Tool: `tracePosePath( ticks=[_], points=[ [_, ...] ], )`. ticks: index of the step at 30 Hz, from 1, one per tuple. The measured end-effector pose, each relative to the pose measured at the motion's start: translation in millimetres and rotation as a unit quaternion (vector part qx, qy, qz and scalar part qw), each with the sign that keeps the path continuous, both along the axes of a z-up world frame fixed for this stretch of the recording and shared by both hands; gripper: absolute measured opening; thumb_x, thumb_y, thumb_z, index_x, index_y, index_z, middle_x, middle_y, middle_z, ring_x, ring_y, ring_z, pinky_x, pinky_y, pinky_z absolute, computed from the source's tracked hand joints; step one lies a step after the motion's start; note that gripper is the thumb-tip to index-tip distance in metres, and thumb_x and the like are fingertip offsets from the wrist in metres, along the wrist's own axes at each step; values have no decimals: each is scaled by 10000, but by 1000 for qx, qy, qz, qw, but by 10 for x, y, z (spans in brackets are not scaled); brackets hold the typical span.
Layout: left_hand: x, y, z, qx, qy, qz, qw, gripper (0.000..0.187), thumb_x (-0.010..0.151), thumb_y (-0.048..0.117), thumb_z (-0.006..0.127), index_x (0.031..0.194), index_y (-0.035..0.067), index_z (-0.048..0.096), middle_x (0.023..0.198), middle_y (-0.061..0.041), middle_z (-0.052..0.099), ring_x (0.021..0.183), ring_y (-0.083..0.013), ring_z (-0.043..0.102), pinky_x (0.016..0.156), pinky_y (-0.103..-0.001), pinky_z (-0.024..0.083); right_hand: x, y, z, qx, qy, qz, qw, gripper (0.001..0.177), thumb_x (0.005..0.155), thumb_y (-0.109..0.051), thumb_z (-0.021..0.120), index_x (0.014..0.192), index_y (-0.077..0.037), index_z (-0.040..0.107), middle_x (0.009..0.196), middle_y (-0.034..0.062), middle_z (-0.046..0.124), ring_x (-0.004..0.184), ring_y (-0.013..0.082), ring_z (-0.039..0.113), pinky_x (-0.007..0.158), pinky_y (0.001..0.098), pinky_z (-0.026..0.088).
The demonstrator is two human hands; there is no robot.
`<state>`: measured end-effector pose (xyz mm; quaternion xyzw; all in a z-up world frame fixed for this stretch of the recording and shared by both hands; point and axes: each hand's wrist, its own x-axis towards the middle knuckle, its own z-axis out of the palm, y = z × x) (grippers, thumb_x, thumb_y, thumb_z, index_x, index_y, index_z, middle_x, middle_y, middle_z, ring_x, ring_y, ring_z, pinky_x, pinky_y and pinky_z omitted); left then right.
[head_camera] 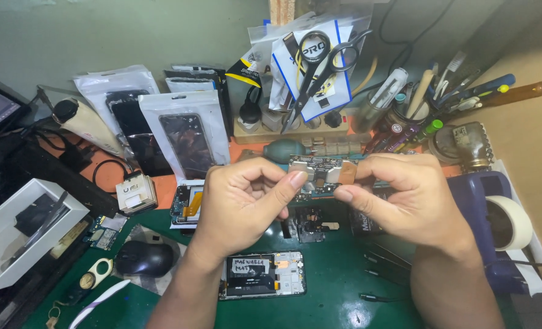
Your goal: The person disassembles a smartphone, removing the back cover and internal components. They use a screwdriver to remove screws and a flashlight to inspect the internal circuit board and battery area. The person then removes a small circuit board from the phone and places it on the workbench.
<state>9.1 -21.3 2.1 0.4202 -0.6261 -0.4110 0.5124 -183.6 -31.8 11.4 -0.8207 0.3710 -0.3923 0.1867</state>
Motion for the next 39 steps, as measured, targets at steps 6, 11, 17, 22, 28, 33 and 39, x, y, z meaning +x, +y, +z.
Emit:
tracePosePath(
  ticks=[6, 11, 17, 22, 28, 33, 39],
  points=[
    [1, 13, 8, -4, -3, -2, 1000, 208, 751, 143, 627, 573, 81, 540, 466, 11, 531, 366, -60, 531, 364, -149, 390, 1, -7, -4, -5, 5, 11, 1000, 91, 726, -147, 631, 711, -62, 601, 544, -14, 550, 446, 78, 466, 463, 179, 378],
    [5, 18, 18, -9, -6, -7, 1000, 235, 756, 151, 619, 554, 84, 521, 421, 3, 504, 360, -41, 467, 364, -154, 366, 2, 1, -3, -8, 8, 12, 1000, 82, 714, -142, 642, 719, -65, 614, 580, -6, 590, 468, 80, 503, 478, 176, 403],
    [7, 22, 11, -7, -5, -12, 1000, 262, 768, 147, 611, 539, 87, 499, 419, 23, 472, 367, -21, 393, 358, -158, 318, 1, 7, -15, -11, 4, 12, 1000, 86, 710, -140, 647, 712, -63, 608, 573, -6, 585, 462, 83, 495, 470, 179, 402],
    [16, 9, -22, -14, -26, 0, 1000, 267, 761, 153, 625, 531, 95, 502, 441, 54, 444, 396, -15, 345, 371, -170, 286, 3, 7, -6, -17, 7, 14, 1000, 88, 713, -140, 644, 699, -65, 599, 539, -7, 546, 440, 86, 463, 453, 180, 383],
    [18, 3, -20, -10, -28, -1, 1000, 262, 758, 159, 623, 530, 91, 514, 457, 52, 458, 409, -20, 345, 380, -176, 287, 6, 13, 1, -11, 8, 15, 1000, 102, 718, -148, 639, 678, -69, 588, 532, -16, 533, 434, 81, 449, 454, 175, 383],
    [23, -1, -13, -14, -39, 1, 999, 266, 760, 163, 626, 530, 97, 510, 455, 59, 442, 417, -18, 336, 389, -179, 280, 11, 16, 12, -17, 9, 13, 1000, 99, 715, -147, 642, 683, -66, 594, 526, -14, 528, 436, 87, 443, 452, 181, 378],
    [25, -3, -31, -13, -31, -7, 999, 278, 763, 151, 626, 527, 97, 490, 450, 64, 415, 414, -16, 319, 382, -178, 266, 7, 16, 5, -19, 11, 12, 1000, 107, 708, -151, 650, 676, -68, 590, 521, -13, 518, 429, 91, 433, 445, 183, 371]
  ],
)
